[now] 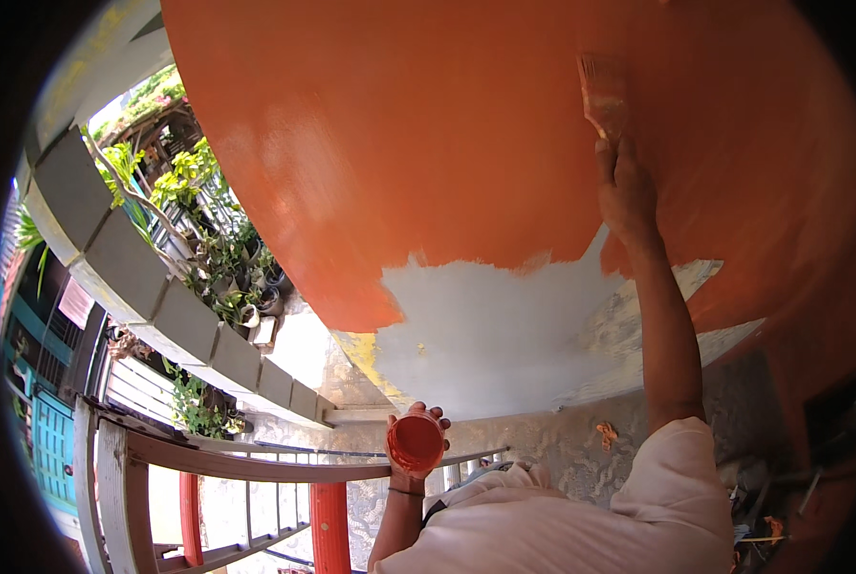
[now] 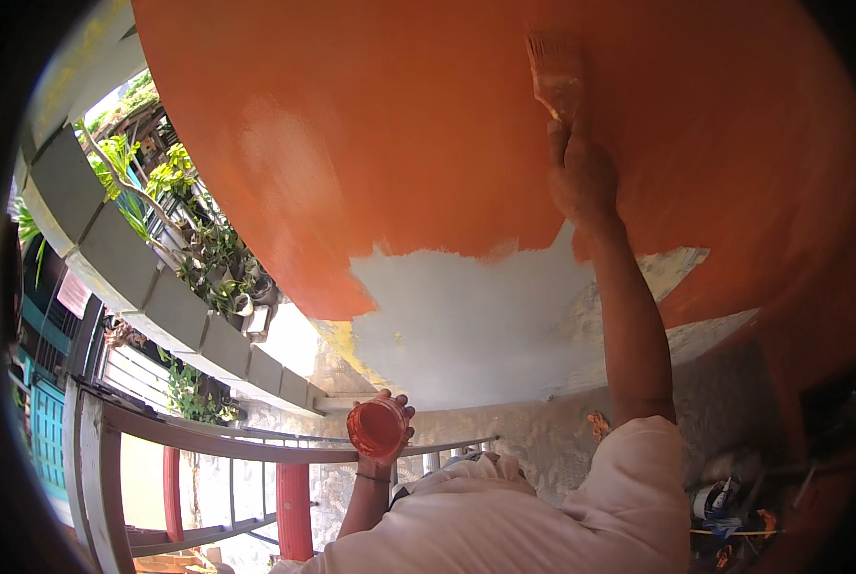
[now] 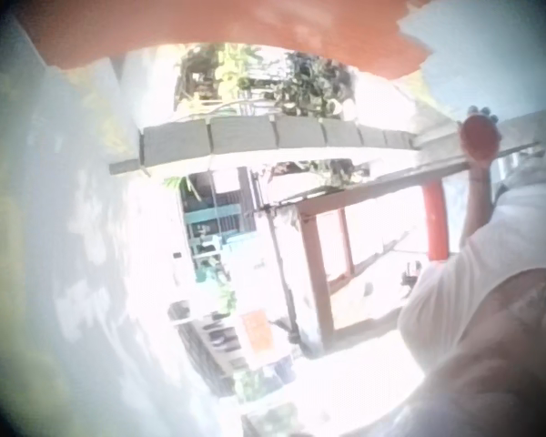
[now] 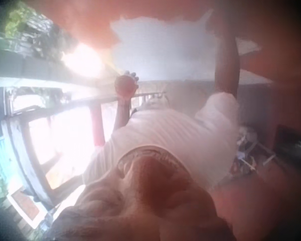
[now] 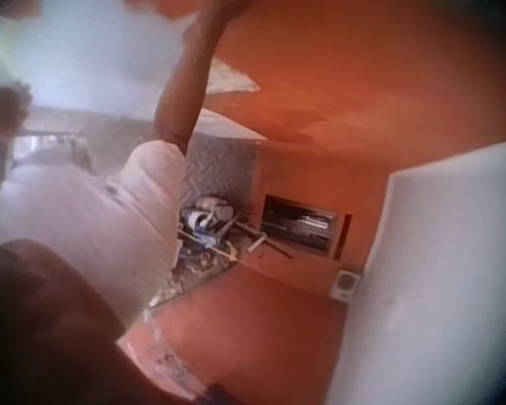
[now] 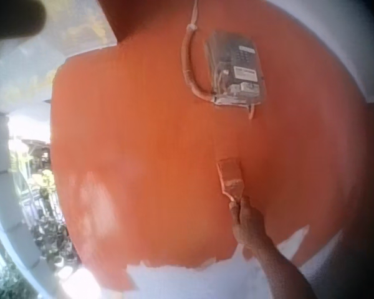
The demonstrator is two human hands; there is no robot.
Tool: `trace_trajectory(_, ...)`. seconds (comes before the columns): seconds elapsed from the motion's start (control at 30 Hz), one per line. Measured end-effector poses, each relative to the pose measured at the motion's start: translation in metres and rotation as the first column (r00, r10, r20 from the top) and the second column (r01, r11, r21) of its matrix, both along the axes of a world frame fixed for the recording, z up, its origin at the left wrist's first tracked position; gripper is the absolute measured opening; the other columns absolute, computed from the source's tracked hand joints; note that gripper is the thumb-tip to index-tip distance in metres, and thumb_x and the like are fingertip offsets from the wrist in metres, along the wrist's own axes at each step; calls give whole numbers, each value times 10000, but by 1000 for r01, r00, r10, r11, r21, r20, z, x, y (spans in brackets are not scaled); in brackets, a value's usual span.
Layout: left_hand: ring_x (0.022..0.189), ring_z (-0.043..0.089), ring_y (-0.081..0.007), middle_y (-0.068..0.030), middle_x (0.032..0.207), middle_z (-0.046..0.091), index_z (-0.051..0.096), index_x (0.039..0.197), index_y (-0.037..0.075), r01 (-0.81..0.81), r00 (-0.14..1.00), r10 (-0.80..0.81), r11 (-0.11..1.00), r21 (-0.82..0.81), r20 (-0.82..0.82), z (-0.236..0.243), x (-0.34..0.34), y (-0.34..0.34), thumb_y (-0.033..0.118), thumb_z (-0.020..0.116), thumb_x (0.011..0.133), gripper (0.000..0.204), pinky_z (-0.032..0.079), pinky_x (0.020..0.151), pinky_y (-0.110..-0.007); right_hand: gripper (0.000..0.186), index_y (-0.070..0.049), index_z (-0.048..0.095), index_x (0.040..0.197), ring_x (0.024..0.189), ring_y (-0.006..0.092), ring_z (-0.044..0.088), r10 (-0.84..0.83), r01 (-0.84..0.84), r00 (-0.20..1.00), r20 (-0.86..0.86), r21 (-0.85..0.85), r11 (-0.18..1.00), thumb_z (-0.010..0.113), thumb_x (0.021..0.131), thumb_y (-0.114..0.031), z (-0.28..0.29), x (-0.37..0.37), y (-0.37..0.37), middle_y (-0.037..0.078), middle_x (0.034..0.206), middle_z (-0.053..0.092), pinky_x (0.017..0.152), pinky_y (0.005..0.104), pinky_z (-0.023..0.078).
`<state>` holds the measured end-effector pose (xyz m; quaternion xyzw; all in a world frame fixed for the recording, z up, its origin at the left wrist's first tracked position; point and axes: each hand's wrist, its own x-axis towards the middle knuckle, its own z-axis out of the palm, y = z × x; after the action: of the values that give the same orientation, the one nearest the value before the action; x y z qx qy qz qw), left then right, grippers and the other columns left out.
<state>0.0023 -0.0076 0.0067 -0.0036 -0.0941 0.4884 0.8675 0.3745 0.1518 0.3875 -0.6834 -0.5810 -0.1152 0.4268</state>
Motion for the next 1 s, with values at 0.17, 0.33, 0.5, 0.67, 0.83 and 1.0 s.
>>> trace_trajectory(0.17,1328,543,-407,-228,1431,548,547,1497,69,30,1000,-30,999,12,-3,5,4,2,596,583,1080,673,643,963,-612,336,-35,442,1284,785,489,735,-74,71,997,-10,-187,980,419,1179,-353,-176,29,-23,250,830,731,714,593,575)
trace_trajectory(0.33,1334,538,-411,-234,1450,541,540,1517,67,34,999,-34,999,8,-6,2,-1,0,602,573,1081,691,633,981,-622,344,-36,520,1188,707,448,718,-26,-23,985,-168,-289,957,454,1176,-373,-289,37,-74,193,772,710,634,553,535)
trace_trajectory(0.5,1325,548,-418,-241,1442,564,561,1502,65,44,998,-45,999,-13,-39,1,-1,2,557,641,1055,669,642,934,-596,332,-28,563,1109,609,310,671,70,-52,953,-294,69,996,480,1187,-340,-263,45,-82,126,713,640,587,421,504)
trace_trajectory(0.67,1323,548,-416,-243,1435,567,556,1497,59,55,997,-57,997,-44,-46,-2,-2,-3,560,641,1056,673,642,945,-603,326,-42,518,1140,605,390,668,-5,28,978,-208,108,994,446,1193,-356,-194,53,-36,142,697,644,586,507,525)
trace_trajectory(0.83,1326,546,-418,-242,1435,564,557,1492,57,92,995,-93,995,-25,-28,2,5,3,561,636,1057,670,640,955,-614,311,-73,467,1189,726,478,721,-153,125,980,-125,-203,971,420,1183,-380,-262,49,-26,239,762,705,622,588,555)
trace_trajectory(1.0,1333,541,-418,-243,1441,559,554,1489,55,93,995,-94,995,-26,-36,3,3,-4,556,629,1062,662,639,961,-618,345,-54,520,1142,628,333,697,-58,-31,953,-299,-284,958,474,1174,-395,-325,50,-75,156,760,675,583,496,549)
